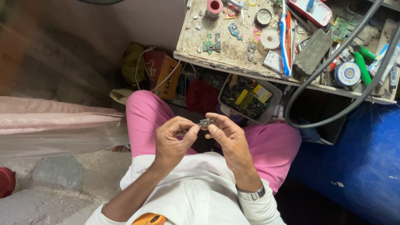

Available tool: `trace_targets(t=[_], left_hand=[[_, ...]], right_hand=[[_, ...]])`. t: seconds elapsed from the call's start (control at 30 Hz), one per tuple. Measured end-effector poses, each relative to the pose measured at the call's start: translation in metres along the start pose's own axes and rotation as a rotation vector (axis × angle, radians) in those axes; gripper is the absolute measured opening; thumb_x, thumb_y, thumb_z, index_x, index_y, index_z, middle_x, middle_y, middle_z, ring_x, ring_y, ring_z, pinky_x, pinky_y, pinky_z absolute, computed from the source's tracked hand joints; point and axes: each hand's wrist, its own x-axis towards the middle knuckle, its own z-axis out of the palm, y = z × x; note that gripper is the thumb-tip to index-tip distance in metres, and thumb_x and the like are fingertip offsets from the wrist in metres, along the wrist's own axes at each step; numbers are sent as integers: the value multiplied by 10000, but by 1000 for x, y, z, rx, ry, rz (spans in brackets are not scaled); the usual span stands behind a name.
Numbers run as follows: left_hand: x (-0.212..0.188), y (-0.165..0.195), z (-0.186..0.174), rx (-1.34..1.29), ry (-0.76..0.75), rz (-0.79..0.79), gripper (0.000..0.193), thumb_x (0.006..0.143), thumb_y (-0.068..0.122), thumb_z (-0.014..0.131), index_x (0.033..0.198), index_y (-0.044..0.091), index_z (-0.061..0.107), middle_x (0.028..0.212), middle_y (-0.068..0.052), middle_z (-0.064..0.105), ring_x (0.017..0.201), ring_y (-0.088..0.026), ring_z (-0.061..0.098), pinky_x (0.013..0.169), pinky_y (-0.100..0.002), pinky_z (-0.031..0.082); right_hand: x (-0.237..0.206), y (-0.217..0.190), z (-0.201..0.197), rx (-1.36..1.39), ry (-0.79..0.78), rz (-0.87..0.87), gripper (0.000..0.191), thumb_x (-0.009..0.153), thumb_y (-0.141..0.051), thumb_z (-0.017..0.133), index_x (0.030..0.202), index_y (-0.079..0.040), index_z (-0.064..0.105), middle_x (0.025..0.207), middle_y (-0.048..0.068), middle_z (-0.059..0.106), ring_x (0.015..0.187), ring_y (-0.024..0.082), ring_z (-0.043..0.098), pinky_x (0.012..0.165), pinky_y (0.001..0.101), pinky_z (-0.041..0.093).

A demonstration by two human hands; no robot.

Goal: The person sits on the floor and works on a small electronic component. They use a utility knife to scrape the component, then use a soldering iron to heat it while holding it with tweezers. The person also handles a small circuit board and various tools on a cluttered workbench.

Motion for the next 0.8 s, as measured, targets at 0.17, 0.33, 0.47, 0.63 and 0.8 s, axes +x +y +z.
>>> trace_targets(t=[0.17,0.33,0.47,0.63,0.8], left_hand=[[-2,-8,0,-249,-28,-247,123,962,117,748,920,2,736,846,-19,710,705,-34,638,616,-178,519],[-4,-12,-1,-358,-63,-259,118,958,101,738,982,-14,749,898,-36,723,735,-61,665,655,-196,546],[-4,-12,-3,-418,-97,-205,144,976,112,704,1028,-16,747,955,-45,716,788,-83,682,712,-221,588],[-4,-16,-2,-428,-87,-179,152,976,112,702,1034,-23,740,982,-54,704,799,-93,682,721,-231,592],[-4,-21,-2,-437,-84,-168,148,982,111,703,1033,-23,737,983,-54,701,806,-98,684,734,-233,593]], right_hand=[[-4,-3,4,19,42,-43,346,951,-69,742,1283,20,702,1078,86,766,943,122,686,835,272,556],[-4,-1,0,-17,76,-59,321,936,-77,750,1244,9,726,1051,73,773,945,117,703,815,262,554],[-5,-1,0,-23,90,-63,321,917,-78,759,1225,9,729,1050,78,777,948,124,719,821,259,560],[-3,3,0,7,99,-60,323,910,-53,772,1221,25,732,1051,90,775,923,123,705,806,256,552],[-3,5,-2,25,93,-56,321,903,-44,774,1213,27,731,1043,89,774,911,120,703,812,252,553]])
